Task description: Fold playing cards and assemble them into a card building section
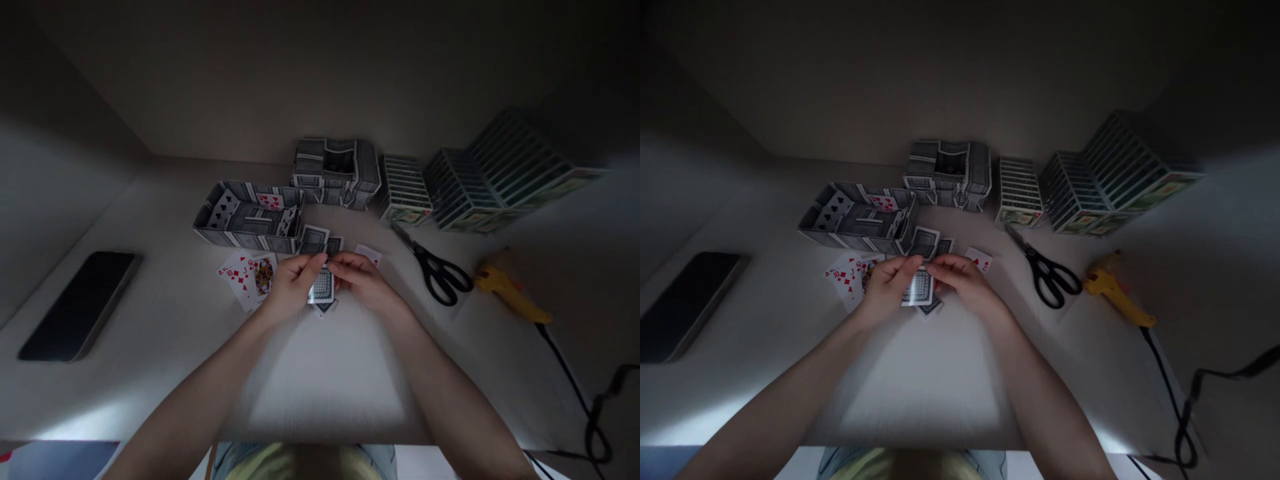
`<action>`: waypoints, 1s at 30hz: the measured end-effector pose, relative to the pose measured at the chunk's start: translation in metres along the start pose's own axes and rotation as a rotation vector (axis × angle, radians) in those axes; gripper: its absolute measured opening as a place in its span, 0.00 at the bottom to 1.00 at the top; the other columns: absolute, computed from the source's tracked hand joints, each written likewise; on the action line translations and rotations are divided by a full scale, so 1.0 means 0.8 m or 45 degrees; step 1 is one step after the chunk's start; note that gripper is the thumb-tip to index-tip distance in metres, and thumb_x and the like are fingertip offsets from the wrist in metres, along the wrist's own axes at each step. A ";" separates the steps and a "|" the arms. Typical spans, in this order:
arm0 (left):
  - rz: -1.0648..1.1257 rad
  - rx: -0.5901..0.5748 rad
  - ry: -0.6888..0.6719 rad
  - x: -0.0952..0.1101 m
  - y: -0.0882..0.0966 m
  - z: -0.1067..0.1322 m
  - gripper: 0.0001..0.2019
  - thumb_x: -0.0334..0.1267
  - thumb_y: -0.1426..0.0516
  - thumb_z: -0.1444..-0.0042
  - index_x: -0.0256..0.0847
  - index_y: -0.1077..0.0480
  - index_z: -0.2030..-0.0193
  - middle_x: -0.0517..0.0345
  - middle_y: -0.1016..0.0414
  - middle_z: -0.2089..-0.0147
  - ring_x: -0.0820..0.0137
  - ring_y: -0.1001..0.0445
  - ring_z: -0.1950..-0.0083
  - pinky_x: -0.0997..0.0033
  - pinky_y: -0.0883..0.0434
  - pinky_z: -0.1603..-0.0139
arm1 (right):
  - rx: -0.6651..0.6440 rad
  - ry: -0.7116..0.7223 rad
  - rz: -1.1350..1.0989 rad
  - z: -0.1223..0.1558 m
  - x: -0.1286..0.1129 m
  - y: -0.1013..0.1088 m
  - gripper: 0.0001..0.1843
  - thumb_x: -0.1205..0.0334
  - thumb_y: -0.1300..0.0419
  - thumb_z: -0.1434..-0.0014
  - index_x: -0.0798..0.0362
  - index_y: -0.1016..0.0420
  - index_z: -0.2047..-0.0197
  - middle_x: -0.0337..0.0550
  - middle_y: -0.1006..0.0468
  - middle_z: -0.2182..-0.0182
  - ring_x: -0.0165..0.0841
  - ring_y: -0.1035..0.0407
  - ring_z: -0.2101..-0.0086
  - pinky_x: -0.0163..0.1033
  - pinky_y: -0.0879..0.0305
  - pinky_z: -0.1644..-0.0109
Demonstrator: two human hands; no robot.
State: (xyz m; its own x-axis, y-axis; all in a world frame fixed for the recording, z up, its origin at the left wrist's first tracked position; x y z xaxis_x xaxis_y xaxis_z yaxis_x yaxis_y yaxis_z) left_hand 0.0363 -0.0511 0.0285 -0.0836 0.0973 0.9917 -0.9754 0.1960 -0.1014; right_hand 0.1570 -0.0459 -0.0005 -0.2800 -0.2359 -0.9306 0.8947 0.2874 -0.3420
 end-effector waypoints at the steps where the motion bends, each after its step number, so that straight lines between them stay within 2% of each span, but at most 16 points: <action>1: 0.018 -0.002 0.006 0.000 -0.001 0.000 0.17 0.47 0.45 0.51 0.35 0.33 0.81 0.61 0.34 0.82 0.79 0.40 0.82 0.78 0.43 0.83 | -0.004 -0.001 0.001 0.000 0.001 0.000 0.08 0.57 0.38 0.53 0.53 0.27 0.73 0.34 0.30 0.80 0.24 0.38 0.79 0.31 0.43 0.74; 7: 0.134 -0.025 0.087 -0.003 -0.002 0.002 0.17 0.48 0.44 0.52 0.34 0.32 0.80 0.61 0.33 0.81 0.80 0.39 0.82 0.79 0.42 0.82 | -0.008 -0.006 -0.004 -0.002 0.005 0.002 0.09 0.56 0.37 0.53 0.53 0.28 0.72 0.34 0.29 0.80 0.24 0.37 0.79 0.31 0.42 0.74; 13: 0.141 -0.005 0.130 -0.009 -0.001 -0.004 0.19 0.51 0.45 0.53 0.35 0.35 0.81 0.63 0.37 0.83 0.80 0.42 0.82 0.79 0.44 0.83 | 0.038 0.005 -0.035 -0.001 0.002 0.003 0.08 0.57 0.37 0.53 0.53 0.28 0.73 0.33 0.29 0.80 0.24 0.37 0.79 0.30 0.43 0.74; 18: 0.021 0.094 0.082 -0.020 0.007 -0.013 0.19 0.51 0.45 0.53 0.35 0.37 0.80 0.64 0.41 0.82 0.80 0.43 0.80 0.79 0.45 0.82 | 0.139 0.017 -0.031 -0.001 0.000 0.005 0.07 0.58 0.37 0.53 0.52 0.27 0.72 0.33 0.30 0.81 0.24 0.38 0.80 0.30 0.44 0.75; 24: 0.003 0.059 0.062 -0.023 0.005 -0.013 0.18 0.52 0.47 0.51 0.36 0.38 0.77 0.65 0.43 0.81 0.79 0.44 0.80 0.78 0.46 0.81 | 0.207 0.013 -0.061 -0.001 0.000 0.005 0.09 0.56 0.37 0.55 0.52 0.28 0.73 0.34 0.29 0.79 0.26 0.37 0.78 0.31 0.43 0.74; 30: -0.130 0.032 -0.035 -0.015 0.006 -0.011 0.17 0.50 0.47 0.50 0.36 0.37 0.78 0.64 0.40 0.80 0.78 0.43 0.78 0.78 0.44 0.80 | 0.168 0.003 -0.025 0.000 0.000 0.004 0.08 0.56 0.37 0.55 0.52 0.28 0.73 0.33 0.31 0.80 0.25 0.39 0.79 0.31 0.45 0.75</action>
Point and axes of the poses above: each hand's wrist, its own z-axis away from the middle knuckle, its own y-axis out of the back of the hand, x = y × z, the point moved 4 cm from there along -z, towards the middle knuckle
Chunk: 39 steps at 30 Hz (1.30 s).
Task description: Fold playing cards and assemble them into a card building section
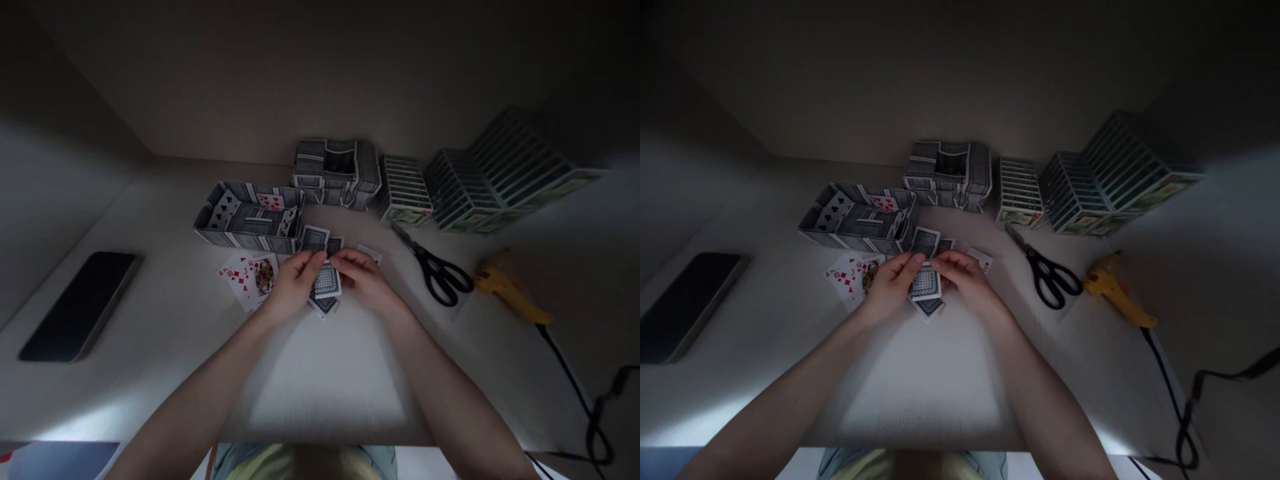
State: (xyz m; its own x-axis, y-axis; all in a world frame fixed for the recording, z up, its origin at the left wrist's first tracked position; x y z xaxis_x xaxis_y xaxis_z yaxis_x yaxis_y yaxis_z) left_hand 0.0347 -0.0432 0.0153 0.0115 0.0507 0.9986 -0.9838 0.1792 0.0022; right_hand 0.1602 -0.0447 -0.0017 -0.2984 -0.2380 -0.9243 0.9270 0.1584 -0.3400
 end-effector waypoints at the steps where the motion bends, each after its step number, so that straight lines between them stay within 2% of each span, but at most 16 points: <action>1: 0.007 -0.008 0.003 0.000 0.000 0.000 0.17 0.49 0.47 0.50 0.36 0.37 0.77 0.64 0.40 0.80 0.78 0.42 0.78 0.78 0.43 0.80 | -0.011 -0.003 0.010 0.000 0.000 0.000 0.08 0.56 0.37 0.55 0.52 0.28 0.73 0.33 0.31 0.80 0.25 0.39 0.79 0.31 0.45 0.75; 11: -0.011 -0.035 0.024 0.000 0.001 0.001 0.18 0.48 0.45 0.51 0.35 0.36 0.81 0.64 0.42 0.82 0.79 0.43 0.80 0.78 0.46 0.81 | -0.040 0.014 -0.003 -0.001 0.001 0.000 0.08 0.57 0.37 0.54 0.52 0.28 0.72 0.34 0.31 0.80 0.25 0.39 0.78 0.31 0.46 0.74; 18: 0.003 -0.015 0.035 0.002 0.000 0.002 0.20 0.49 0.44 0.53 0.36 0.40 0.84 0.66 0.46 0.84 0.80 0.47 0.82 0.77 0.50 0.83 | -0.022 -0.021 -0.034 -0.001 0.000 -0.001 0.09 0.56 0.36 0.56 0.53 0.28 0.73 0.34 0.30 0.79 0.26 0.38 0.78 0.32 0.45 0.73; 25: -0.054 0.023 -0.021 0.011 -0.001 0.005 0.18 0.47 0.45 0.51 0.36 0.38 0.83 0.65 0.44 0.83 0.79 0.45 0.81 0.76 0.48 0.81 | -0.018 -0.022 0.019 -0.001 0.001 -0.001 0.10 0.55 0.37 0.55 0.52 0.28 0.73 0.33 0.33 0.82 0.24 0.41 0.81 0.30 0.47 0.78; 29: -0.044 0.079 -0.035 0.007 0.000 0.005 0.19 0.49 0.46 0.51 0.37 0.39 0.83 0.65 0.45 0.83 0.79 0.45 0.81 0.77 0.46 0.81 | 0.055 -0.019 0.019 -0.002 0.000 0.000 0.11 0.54 0.36 0.57 0.52 0.29 0.73 0.33 0.33 0.83 0.24 0.42 0.82 0.30 0.48 0.79; 33: 0.038 0.065 0.036 -0.001 -0.001 0.003 0.18 0.50 0.46 0.51 0.36 0.37 0.78 0.65 0.41 0.81 0.79 0.41 0.80 0.78 0.44 0.81 | 0.116 0.026 -0.030 -0.003 0.000 0.002 0.10 0.54 0.37 0.56 0.52 0.29 0.73 0.32 0.33 0.84 0.23 0.43 0.84 0.30 0.49 0.81; 39: -0.054 0.011 0.008 -0.005 -0.002 0.002 0.17 0.49 0.46 0.50 0.36 0.37 0.78 0.64 0.40 0.81 0.78 0.40 0.79 0.78 0.43 0.79 | 0.130 0.052 -0.085 -0.004 0.000 0.002 0.09 0.56 0.37 0.55 0.51 0.29 0.73 0.31 0.34 0.84 0.22 0.44 0.84 0.30 0.50 0.81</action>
Point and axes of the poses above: each hand's wrist, its own z-axis away from the middle knuckle, its own y-axis out of the back of the hand, x = y × z, the point moved 4 cm from there along -z, towards the middle knuckle
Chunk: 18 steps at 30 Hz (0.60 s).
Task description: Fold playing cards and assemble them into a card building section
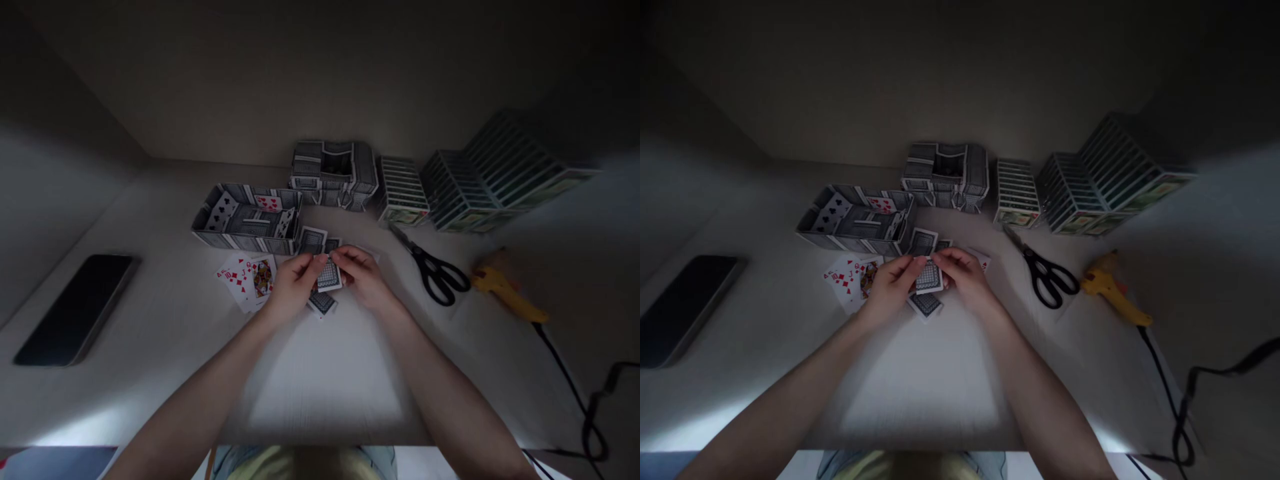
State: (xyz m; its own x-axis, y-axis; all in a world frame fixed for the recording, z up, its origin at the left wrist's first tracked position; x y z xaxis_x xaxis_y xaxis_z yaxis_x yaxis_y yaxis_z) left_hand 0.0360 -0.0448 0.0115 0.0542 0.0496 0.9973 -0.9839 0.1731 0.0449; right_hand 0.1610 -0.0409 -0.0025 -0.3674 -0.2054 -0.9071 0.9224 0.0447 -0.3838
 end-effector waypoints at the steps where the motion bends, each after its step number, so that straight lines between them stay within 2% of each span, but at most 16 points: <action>1: -0.010 -0.001 -0.003 0.000 0.000 0.000 0.17 0.49 0.47 0.50 0.36 0.36 0.77 0.64 0.39 0.81 0.78 0.40 0.78 0.78 0.43 0.79 | 0.005 0.001 0.001 0.000 0.000 0.000 0.09 0.55 0.37 0.56 0.51 0.29 0.73 0.31 0.35 0.85 0.23 0.44 0.84 0.30 0.50 0.81; 7: -0.021 -0.050 -0.001 0.001 0.000 0.000 0.17 0.49 0.48 0.48 0.35 0.33 0.75 0.60 0.33 0.78 0.75 0.36 0.76 0.77 0.39 0.76 | 0.028 0.010 0.086 0.000 0.000 0.002 0.12 0.53 0.36 0.57 0.52 0.30 0.74 0.32 0.35 0.85 0.23 0.44 0.84 0.31 0.50 0.81; 11: -0.065 -0.054 0.024 -0.002 0.000 -0.001 0.16 0.48 0.48 0.48 0.35 0.33 0.75 0.60 0.34 0.79 0.75 0.36 0.77 0.77 0.39 0.77 | 0.032 0.031 0.105 -0.001 -0.001 0.004 0.11 0.54 0.37 0.56 0.52 0.30 0.75 0.32 0.35 0.85 0.24 0.44 0.84 0.31 0.50 0.81; 18: -0.121 -0.017 -0.046 0.004 -0.001 0.003 0.16 0.47 0.47 0.49 0.36 0.34 0.77 0.63 0.35 0.80 0.77 0.38 0.78 0.78 0.40 0.78 | -0.010 0.003 0.146 0.001 -0.004 0.000 0.12 0.52 0.37 0.57 0.52 0.30 0.75 0.32 0.35 0.86 0.24 0.45 0.85 0.31 0.50 0.81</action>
Point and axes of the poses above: each hand's wrist, its own z-axis away from the middle knuckle, its own y-axis out of the back of the hand, x = y × z, the point moved 4 cm from there along -z, towards the middle knuckle
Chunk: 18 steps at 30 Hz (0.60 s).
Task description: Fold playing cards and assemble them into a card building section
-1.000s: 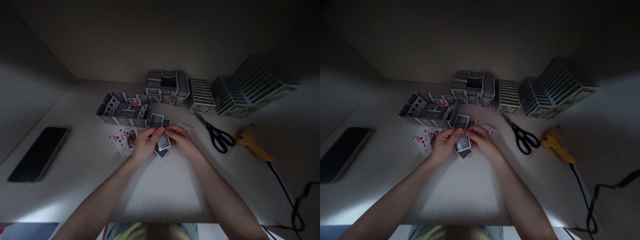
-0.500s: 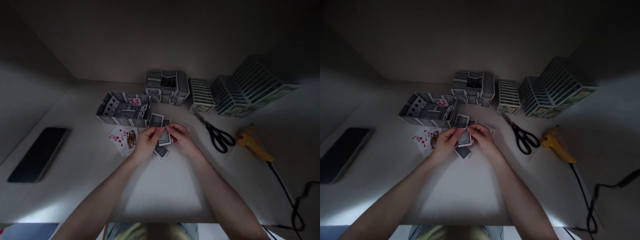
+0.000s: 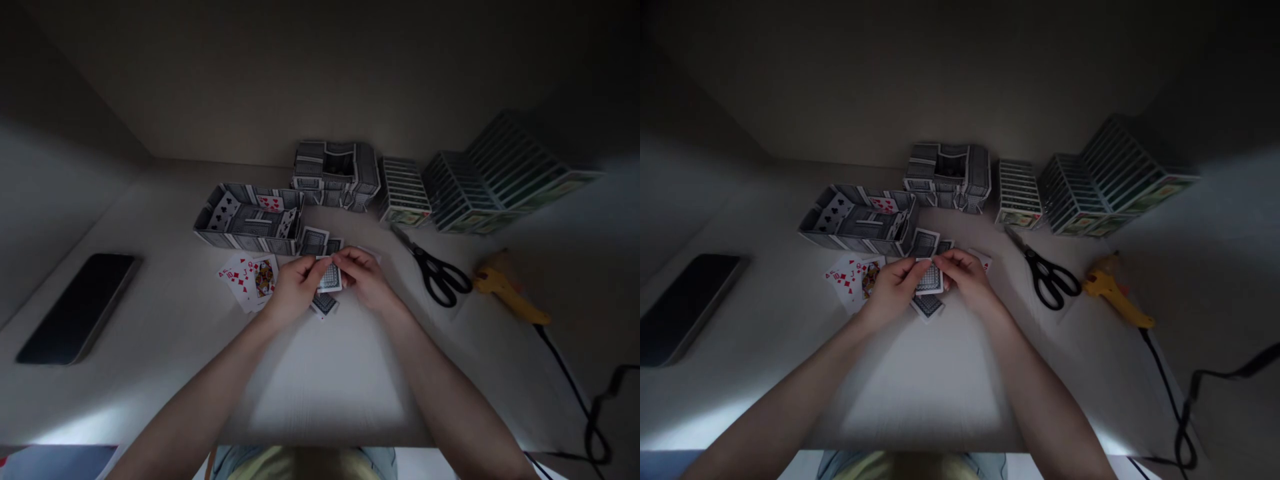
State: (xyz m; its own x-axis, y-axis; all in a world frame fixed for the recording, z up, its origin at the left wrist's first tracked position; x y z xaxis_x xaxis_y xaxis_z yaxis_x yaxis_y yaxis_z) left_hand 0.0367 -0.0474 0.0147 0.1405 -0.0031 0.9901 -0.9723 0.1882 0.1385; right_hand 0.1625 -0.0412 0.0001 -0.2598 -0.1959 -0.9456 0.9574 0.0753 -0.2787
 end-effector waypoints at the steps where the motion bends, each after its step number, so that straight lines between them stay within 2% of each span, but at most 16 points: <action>1: -0.002 0.013 0.004 0.001 0.000 0.001 0.16 0.48 0.47 0.49 0.36 0.35 0.78 0.63 0.36 0.81 0.77 0.39 0.79 0.79 0.41 0.79 | -0.001 0.008 -0.001 0.000 0.000 -0.001 0.12 0.52 0.37 0.57 0.52 0.30 0.76 0.32 0.36 0.86 0.24 0.45 0.85 0.31 0.50 0.81; 5: -0.022 0.032 0.022 0.003 0.003 0.000 0.18 0.48 0.47 0.49 0.37 0.37 0.81 0.65 0.40 0.85 0.78 0.41 0.83 0.78 0.44 0.82 | 0.083 0.057 -0.021 0.001 -0.002 0.001 0.11 0.53 0.37 0.56 0.52 0.30 0.76 0.32 0.34 0.85 0.24 0.44 0.84 0.31 0.49 0.81; 10: -0.096 -0.091 0.001 0.006 0.001 -0.001 0.20 0.49 0.49 0.47 0.37 0.38 0.82 0.64 0.39 0.86 0.78 0.41 0.83 0.78 0.43 0.81 | 0.175 0.074 0.004 0.001 -0.002 0.006 0.13 0.52 0.37 0.57 0.52 0.30 0.75 0.33 0.34 0.84 0.24 0.44 0.83 0.31 0.49 0.80; 12: -0.140 -0.130 0.000 0.006 0.000 -0.001 0.20 0.48 0.49 0.48 0.37 0.38 0.83 0.64 0.39 0.86 0.78 0.41 0.82 0.78 0.43 0.81 | 0.174 0.079 0.007 0.000 -0.003 0.007 0.13 0.51 0.37 0.57 0.52 0.31 0.75 0.32 0.35 0.84 0.24 0.45 0.83 0.31 0.50 0.81; 18: -0.145 -0.106 0.004 0.005 -0.002 0.002 0.19 0.48 0.49 0.47 0.37 0.38 0.81 0.65 0.39 0.86 0.78 0.41 0.83 0.78 0.44 0.81 | 0.114 0.074 0.042 0.000 -0.005 0.009 0.13 0.52 0.38 0.55 0.52 0.33 0.77 0.29 0.41 0.87 0.22 0.51 0.86 0.31 0.59 0.82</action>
State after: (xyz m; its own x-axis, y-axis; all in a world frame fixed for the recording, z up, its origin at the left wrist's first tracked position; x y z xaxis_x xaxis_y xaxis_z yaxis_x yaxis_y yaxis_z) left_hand 0.0384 -0.0493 0.0183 0.2496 -0.0258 0.9680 -0.9312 0.2677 0.2473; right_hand 0.1704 -0.0401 0.0020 -0.2325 -0.1372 -0.9629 0.9723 -0.0071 -0.2338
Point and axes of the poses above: each hand's wrist, its own z-axis away from the middle knuckle, its own y-axis out of the back of the hand, x = y × z, the point moved 4 cm from there along -z, towards the middle knuckle
